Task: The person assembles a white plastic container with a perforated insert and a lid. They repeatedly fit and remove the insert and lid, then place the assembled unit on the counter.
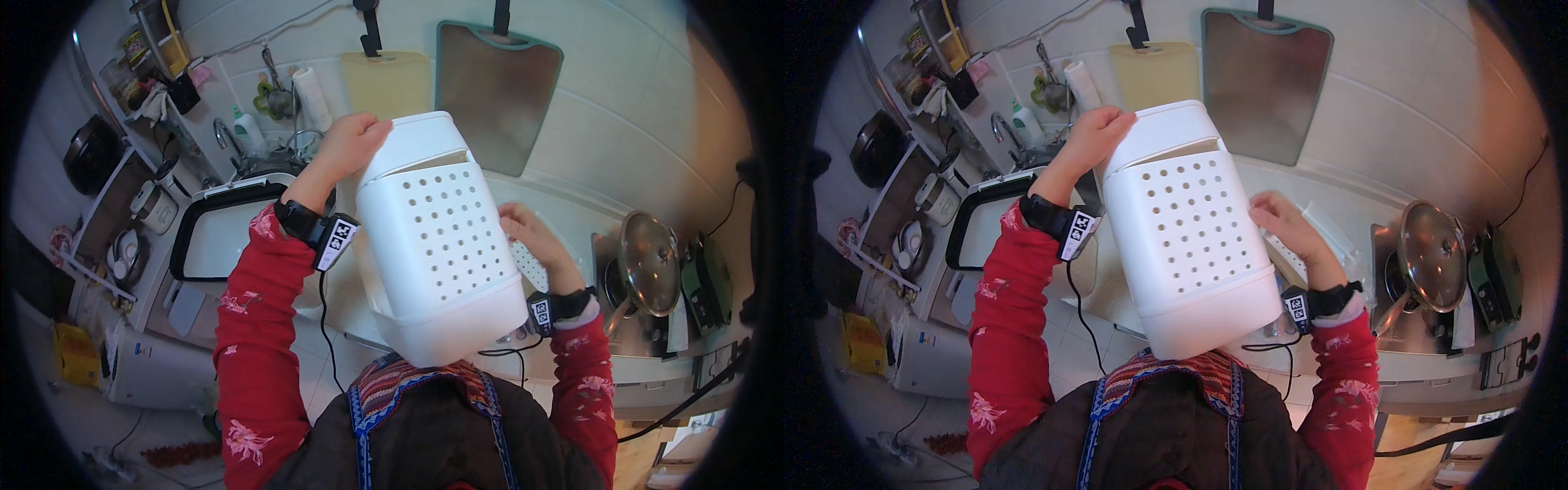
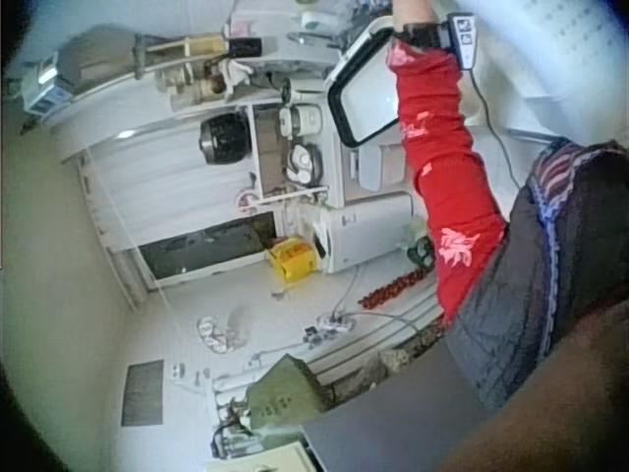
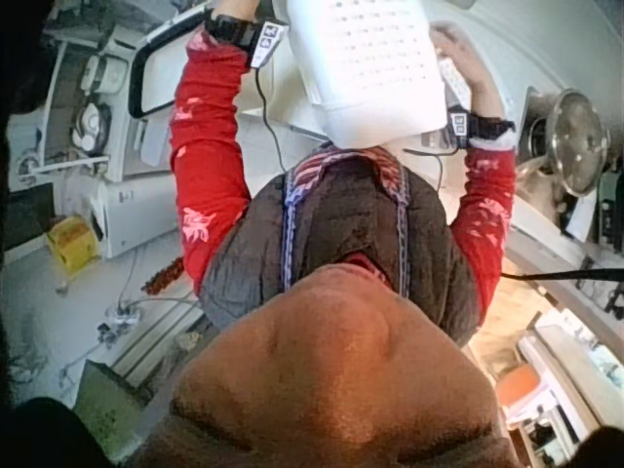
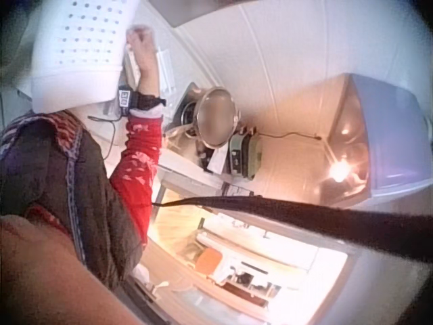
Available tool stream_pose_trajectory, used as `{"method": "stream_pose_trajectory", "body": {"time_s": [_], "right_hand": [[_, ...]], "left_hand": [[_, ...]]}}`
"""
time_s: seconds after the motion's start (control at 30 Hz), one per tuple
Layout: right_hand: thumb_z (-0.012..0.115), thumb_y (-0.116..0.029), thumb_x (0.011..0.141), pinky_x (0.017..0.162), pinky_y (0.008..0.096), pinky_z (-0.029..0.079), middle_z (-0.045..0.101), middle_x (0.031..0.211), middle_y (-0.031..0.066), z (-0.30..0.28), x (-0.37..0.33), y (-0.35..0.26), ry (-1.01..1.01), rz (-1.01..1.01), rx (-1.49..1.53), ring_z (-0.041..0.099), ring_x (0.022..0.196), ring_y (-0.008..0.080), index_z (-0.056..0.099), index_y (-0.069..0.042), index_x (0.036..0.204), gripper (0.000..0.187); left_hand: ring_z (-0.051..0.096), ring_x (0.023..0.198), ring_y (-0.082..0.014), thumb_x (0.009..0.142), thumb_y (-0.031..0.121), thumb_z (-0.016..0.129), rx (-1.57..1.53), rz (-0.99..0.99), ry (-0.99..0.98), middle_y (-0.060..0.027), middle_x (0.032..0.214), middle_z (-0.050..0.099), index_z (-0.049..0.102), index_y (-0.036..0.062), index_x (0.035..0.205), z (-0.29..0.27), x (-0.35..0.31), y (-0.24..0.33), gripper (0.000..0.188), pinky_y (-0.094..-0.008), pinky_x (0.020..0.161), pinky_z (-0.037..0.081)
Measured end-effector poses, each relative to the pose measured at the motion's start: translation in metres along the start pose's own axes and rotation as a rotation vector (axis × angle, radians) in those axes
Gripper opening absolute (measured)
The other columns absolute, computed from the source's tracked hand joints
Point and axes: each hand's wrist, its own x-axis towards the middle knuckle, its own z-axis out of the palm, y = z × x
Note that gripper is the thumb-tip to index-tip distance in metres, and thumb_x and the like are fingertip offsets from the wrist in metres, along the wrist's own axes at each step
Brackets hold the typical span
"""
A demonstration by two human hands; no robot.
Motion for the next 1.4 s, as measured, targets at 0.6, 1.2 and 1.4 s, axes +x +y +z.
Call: {"method": "stream_pose_trajectory", "body": {"time_s": [0.6,1.2,1.4], "right_hand": [[0.075,-0.040,0.066,0.076,0.0405,0.043,0.051,0.090,0.0172,0.068,0.029,-0.073,0.274,-0.375,-0.789,0.050,0.088,0.0336,0.057,0.001,0.090,0.051],[0.077,-0.032,0.064,0.073,0.0374,0.041,0.049,0.085,0.0141,0.051,0.030,-0.040,0.392,-0.445,-0.674,0.048,0.084,0.0291,0.052,-0.003,0.083,0.042],[0.073,-0.034,0.069,0.077,0.0347,0.043,0.052,0.091,0.0163,0.014,0.035,-0.027,0.253,-0.280,-0.531,0.051,0.086,0.0282,0.054,-0.003,0.087,0.040]], "left_hand": [[0.047,0.048,-0.0226,0.081,0.040,0.063,-0.157,-0.028,-0.088,-0.0151,0.053,0.053,0.062,-0.0038,0.063,0.061,0.028,0.013,0.047,-0.0380,0.051,0.039],[0.052,0.052,-0.0271,0.075,0.044,0.065,-0.050,-0.018,-0.179,-0.0184,0.058,0.056,0.062,-0.0045,0.063,0.090,0.057,0.028,0.050,-0.0375,0.054,0.042],[0.043,0.054,-0.0098,0.086,0.039,0.060,-0.296,-0.005,-0.388,0.0019,0.061,0.051,0.057,0.0020,0.070,0.063,0.041,-0.009,0.041,-0.0280,0.049,0.034]]}}
